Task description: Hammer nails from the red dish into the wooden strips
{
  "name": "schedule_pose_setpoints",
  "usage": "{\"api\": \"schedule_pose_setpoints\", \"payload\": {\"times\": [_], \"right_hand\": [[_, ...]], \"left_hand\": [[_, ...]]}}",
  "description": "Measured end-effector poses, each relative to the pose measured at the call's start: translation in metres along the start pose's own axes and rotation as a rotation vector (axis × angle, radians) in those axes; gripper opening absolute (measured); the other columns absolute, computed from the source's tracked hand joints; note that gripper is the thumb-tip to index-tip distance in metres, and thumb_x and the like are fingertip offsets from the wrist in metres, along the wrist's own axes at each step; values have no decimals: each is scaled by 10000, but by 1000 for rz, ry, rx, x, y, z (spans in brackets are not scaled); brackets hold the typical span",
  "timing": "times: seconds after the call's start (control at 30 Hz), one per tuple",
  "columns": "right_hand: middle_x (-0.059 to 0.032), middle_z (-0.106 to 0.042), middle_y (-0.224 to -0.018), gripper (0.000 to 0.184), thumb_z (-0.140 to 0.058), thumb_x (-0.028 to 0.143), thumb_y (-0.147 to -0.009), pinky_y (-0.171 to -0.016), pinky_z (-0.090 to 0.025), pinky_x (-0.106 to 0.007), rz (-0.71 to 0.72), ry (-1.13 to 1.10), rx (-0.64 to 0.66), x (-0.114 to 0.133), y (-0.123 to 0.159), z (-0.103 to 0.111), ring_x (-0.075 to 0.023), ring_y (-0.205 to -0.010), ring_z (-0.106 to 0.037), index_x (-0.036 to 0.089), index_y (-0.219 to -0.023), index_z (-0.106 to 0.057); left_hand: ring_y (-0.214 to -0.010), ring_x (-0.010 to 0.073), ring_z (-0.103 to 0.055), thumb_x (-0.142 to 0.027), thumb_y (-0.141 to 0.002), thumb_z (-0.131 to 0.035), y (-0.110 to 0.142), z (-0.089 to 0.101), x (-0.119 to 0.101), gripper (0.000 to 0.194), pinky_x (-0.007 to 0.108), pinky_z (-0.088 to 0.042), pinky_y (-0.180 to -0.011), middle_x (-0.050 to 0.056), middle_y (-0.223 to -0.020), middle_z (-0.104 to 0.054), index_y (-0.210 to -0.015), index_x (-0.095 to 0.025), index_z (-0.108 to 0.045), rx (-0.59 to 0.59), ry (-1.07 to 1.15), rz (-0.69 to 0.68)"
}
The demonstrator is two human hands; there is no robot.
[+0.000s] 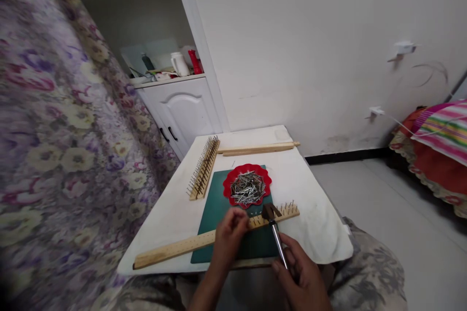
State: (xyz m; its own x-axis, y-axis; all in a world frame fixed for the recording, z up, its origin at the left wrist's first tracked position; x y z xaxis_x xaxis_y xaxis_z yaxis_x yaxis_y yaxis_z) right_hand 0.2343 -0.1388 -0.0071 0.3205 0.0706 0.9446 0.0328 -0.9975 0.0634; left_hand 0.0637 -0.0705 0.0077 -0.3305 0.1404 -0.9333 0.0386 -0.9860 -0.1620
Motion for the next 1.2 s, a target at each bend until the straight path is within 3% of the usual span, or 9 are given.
{"api": "schedule_pose_setpoints", "payload": {"times": [0.13, 0.3, 0.43, 0.53, 0.6, 0.73, 0.83, 1.0, 1.2], "right_hand": [[-111, -715, -1157, 444, -686, 377, -773, -956, -477, -366, 17, 63, 31, 1, -3, -4, -274, -1128, -613, 233, -1170, -550], [-85, -764, -1027, 450, -722, 410, -722, -883, -525, -378, -13, -8, -42, -1, 6, -7, -282, -981, -685, 227, -1106, -576], [-59, -774, -882, 513, -730, 439, -704, -523, -548, -275, -30, -52, -88, 1, 13, -7, -187, -534, -682, 239, -1141, -550], [-17, -746, -784, 524, -712, 446, -726, -296, -349, -184, -57, -72, -111, 0, 14, -5, -66, -278, -457, 265, -1175, -512], [-7, -725, -746, 532, -725, 435, -716, -267, -280, -165, -53, -101, -119, -2, 14, -4, -43, -258, -395, 266, -1172, -511], [32, -656, -610, 519, -735, 403, -716, -273, -284, -137, -51, -91, -108, -6, 15, -5, -39, -273, -402, 240, -1163, -528], [57, -615, -567, 489, -736, 398, -722, -292, -300, -132, -60, -84, -97, -7, 15, -7, -47, -294, -429, 251, -1147, -544], [65, -611, -589, 500, -721, 433, -724, -271, -290, -126, -78, -63, -113, -10, 14, -6, -28, -266, -392, 258, -1155, -537], [69, -612, -574, 496, -673, 462, -764, -287, -279, -93, -62, 1, -148, -8, 14, 1, -7, -259, -404, 242, -1178, -511]], "left_hand": [[-626, 111, -508, -151, -776, -527, 48, -24, -3, 44, 199, -380, -581, -5, -698, -574, -749, -177, -549, 252, -59, -120], [-647, 110, -483, -84, -747, -514, 68, -25, -2, 118, 204, -354, -594, 8, -715, -578, -734, -177, -587, 335, -76, -202], [-658, 118, -524, -181, -686, -673, 69, -26, 3, 96, 206, -376, -605, 9, -714, -616, -768, -174, -623, 286, 296, -4], [-609, 126, -568, -245, -596, -774, 73, -38, 10, 229, 225, -411, -603, 12, -680, -661, -764, -170, -637, 254, 748, 221], [-560, 125, -572, -244, -572, -789, 76, -49, 13, 207, 239, -421, -599, 12, -616, -666, -697, -163, -644, 232, 958, 303], [-559, 128, -580, -191, -574, -766, 82, -66, 19, 132, 239, -417, -602, 10, -552, -644, -669, -171, -678, 190, 1168, 425], [-577, 123, -571, -190, -582, -754, 84, -72, 23, 102, 243, -416, -612, 2, -580, -626, -660, -176, -690, 146, 1225, 388], [-591, 113, -533, -219, -604, -732, 73, -50, 26, 99, 253, -427, -620, -9, -672, -588, -653, -164, -667, 43, 1005, 262], [-683, 133, -534, -279, -735, -644, 22, 7, 26, 118, 215, -405, -649, -11, -686, -609, -735, -161, -650, -121, 204, 139]]}}
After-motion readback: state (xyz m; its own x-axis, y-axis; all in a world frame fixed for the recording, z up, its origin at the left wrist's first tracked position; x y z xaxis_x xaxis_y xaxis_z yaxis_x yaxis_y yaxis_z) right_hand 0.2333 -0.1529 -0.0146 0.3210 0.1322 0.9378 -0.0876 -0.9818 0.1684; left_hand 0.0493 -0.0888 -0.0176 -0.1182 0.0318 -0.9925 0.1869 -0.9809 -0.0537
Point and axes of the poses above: each hand's wrist, its own y-axis away from the middle knuckle, its own z-axis out of the back of the hand, x = y × z, the point moved 4 cm from there along -y, towards the middle knuckle
